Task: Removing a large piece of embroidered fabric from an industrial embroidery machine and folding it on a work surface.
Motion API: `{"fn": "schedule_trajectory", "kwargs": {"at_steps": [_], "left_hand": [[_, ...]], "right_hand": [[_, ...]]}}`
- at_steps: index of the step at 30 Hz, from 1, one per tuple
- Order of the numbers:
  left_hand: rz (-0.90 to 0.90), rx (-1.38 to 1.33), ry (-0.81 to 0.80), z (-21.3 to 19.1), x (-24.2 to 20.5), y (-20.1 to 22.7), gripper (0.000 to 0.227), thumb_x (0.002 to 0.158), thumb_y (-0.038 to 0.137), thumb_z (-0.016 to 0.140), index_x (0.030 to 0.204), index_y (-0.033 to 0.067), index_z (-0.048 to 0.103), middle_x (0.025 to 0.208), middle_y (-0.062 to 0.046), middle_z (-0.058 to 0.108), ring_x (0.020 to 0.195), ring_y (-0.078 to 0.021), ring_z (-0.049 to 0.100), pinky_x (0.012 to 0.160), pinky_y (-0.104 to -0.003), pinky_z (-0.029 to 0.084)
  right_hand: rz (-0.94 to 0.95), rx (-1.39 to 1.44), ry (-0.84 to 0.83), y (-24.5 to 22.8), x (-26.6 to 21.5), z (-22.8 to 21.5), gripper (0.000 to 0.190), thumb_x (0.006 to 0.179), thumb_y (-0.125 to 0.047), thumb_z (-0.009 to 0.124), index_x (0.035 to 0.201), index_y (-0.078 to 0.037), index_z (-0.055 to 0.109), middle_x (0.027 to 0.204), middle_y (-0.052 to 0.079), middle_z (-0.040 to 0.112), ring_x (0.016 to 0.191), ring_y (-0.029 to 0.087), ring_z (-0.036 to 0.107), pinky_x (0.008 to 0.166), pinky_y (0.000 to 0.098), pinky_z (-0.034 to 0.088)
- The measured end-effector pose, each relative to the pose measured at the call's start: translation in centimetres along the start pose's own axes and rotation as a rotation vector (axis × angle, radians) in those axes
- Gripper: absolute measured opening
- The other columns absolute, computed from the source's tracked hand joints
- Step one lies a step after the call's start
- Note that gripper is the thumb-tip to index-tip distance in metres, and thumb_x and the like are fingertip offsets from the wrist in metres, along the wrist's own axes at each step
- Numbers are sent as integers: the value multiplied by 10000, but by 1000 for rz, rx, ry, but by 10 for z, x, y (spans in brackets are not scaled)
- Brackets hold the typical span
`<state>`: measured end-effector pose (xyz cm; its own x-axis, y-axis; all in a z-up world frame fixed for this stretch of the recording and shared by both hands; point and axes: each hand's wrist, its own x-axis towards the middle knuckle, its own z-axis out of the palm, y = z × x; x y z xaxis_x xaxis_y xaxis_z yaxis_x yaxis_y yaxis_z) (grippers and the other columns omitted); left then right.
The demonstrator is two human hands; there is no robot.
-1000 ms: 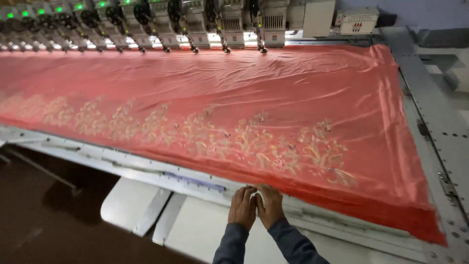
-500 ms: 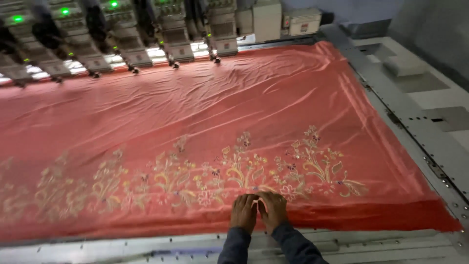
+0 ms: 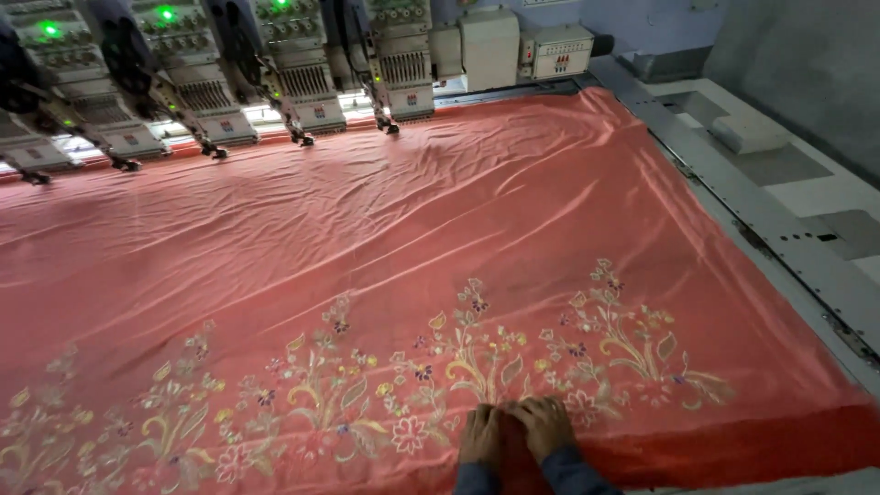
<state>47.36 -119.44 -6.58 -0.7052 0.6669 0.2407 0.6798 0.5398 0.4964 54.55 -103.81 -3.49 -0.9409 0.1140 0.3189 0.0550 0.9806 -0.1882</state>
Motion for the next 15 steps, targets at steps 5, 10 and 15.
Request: {"fn": "schedule_trajectory", "kwargs": {"at_steps": [5, 10, 15], "left_hand": [[-89, 161, 0, 1, 19, 9, 586, 851, 288, 699, 1355, 216, 407, 1331, -102, 413, 1149, -338, 453, 969, -487, 441], [91, 342, 161, 31, 22, -35, 534, 886, 342, 501, 1416, 296, 550, 1656, -65, 326, 1537, -277, 221, 1176, -615, 145], [-98, -47, 264, -3, 37, -21, 380, 841, 124, 558, 1218, 149, 593, 949, -75, 721, 816, -373, 663, 735, -509, 526]], "right_hand": [[13, 25, -67, 8, -4, 8, 422, 769, -72, 602, 1151, -206, 722, 1115, 60, 706, 1048, 343, 599, 991, 491, 453], [221, 554, -285, -8, 17, -61, 104, 834, -167, 710, 880, -235, 646, 912, -23, 759, 826, 223, 704, 778, 376, 518], [-139, 2, -177, -1, 51, -77, 884, 580, -428, 956, 1378, -331, 588, 1416, -62, 529, 1282, 239, 460, 967, 471, 454]]}}
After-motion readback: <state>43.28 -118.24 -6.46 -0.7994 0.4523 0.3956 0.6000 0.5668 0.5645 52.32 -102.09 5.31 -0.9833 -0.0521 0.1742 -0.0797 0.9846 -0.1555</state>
